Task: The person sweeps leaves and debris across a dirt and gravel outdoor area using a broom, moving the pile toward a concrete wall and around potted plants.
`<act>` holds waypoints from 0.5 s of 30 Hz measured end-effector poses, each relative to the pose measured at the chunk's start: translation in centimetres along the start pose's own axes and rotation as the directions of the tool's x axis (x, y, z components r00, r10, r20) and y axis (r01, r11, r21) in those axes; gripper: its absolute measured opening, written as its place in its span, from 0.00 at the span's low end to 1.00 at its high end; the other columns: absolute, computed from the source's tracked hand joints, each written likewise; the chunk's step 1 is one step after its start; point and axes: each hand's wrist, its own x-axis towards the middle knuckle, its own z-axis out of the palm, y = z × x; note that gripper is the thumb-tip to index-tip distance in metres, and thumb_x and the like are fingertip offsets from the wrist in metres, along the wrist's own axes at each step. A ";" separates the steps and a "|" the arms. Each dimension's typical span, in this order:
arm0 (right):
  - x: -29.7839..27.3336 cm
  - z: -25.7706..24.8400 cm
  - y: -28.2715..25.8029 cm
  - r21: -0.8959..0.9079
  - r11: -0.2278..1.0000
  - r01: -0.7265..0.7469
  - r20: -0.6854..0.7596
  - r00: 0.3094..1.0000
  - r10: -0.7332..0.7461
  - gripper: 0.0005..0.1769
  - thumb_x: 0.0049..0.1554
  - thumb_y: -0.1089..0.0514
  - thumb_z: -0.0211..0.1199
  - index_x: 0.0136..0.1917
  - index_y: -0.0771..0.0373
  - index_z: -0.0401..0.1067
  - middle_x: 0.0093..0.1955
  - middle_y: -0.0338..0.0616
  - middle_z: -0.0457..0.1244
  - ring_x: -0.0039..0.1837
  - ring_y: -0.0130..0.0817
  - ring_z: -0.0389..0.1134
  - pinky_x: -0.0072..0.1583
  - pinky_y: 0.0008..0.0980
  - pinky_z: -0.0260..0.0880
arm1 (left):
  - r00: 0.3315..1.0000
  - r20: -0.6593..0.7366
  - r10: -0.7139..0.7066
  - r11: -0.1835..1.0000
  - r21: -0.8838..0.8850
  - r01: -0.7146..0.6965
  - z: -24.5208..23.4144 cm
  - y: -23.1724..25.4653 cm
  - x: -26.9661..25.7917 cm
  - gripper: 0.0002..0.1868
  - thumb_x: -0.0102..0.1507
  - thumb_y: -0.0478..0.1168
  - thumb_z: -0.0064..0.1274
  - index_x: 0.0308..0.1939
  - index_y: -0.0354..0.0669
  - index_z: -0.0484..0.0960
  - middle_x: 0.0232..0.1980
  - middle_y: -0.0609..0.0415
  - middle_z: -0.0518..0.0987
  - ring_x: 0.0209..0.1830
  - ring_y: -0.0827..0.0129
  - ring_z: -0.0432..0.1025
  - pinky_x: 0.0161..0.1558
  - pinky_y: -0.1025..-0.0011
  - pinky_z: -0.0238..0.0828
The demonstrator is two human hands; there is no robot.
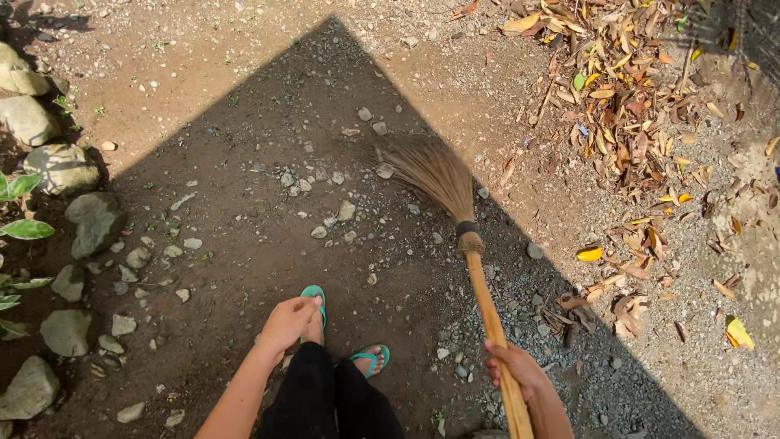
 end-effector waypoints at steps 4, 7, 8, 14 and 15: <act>-1.5 -0.8 -7.3 -0.395 0.917 0.062 -0.291 0.938 -0.189 0.18 0.58 0.57 0.67 0.49 0.68 0.60 0.30 0.43 0.59 0.26 0.31 0.60 0.28 0.34 0.67 | 0.999 -0.047 0.026 0.998 0.052 -0.024 -2.7 1.7 1.4 0.24 0.64 0.52 0.52 0.57 0.41 0.84 0.53 0.46 0.86 0.50 0.62 0.79 0.55 0.63 0.73; -6.0 3.3 -7.5 -0.453 0.888 0.085 -0.323 0.912 -0.252 0.21 0.56 0.60 0.68 0.52 0.65 0.56 0.29 0.44 0.58 0.26 0.34 0.60 0.28 0.37 0.66 | 0.990 -0.096 0.106 0.994 0.048 -0.102 -2.3 2.8 2.7 0.22 0.65 0.50 0.52 0.56 0.41 0.85 0.52 0.50 0.85 0.51 0.68 0.78 0.54 0.67 0.70; -7.0 5.1 -7.2 -0.425 0.901 0.084 -0.314 0.920 -0.234 0.23 0.57 0.61 0.67 0.55 0.61 0.54 0.29 0.44 0.58 0.25 0.34 0.60 0.27 0.38 0.65 | 0.987 -0.116 0.112 0.994 0.026 -0.110 -1.4 2.9 3.4 0.21 0.65 0.49 0.53 0.56 0.40 0.85 0.50 0.50 0.86 0.47 0.66 0.78 0.51 0.66 0.72; -5.3 15.9 -3.6 -0.182 0.975 0.129 0.172 0.980 -0.098 0.21 0.55 0.62 0.66 0.55 0.60 0.58 0.28 0.38 0.56 0.25 0.28 0.58 0.27 0.31 0.64 | 0.974 -0.056 0.218 0.967 0.146 -0.208 8.2 3.4 7.5 0.19 0.66 0.48 0.52 0.56 0.42 0.84 0.43 0.50 0.86 0.40 0.68 0.79 0.46 0.68 0.74; -3.8 17.0 -3.1 -0.158 0.977 0.142 0.247 0.964 -0.100 0.21 0.55 0.62 0.67 0.55 0.60 0.57 0.29 0.38 0.56 0.25 0.27 0.59 0.28 0.31 0.64 | 0.972 -0.031 0.233 0.971 0.064 -0.230 9.8 3.5 7.5 0.19 0.66 0.46 0.52 0.56 0.41 0.84 0.43 0.51 0.86 0.40 0.68 0.78 0.45 0.68 0.74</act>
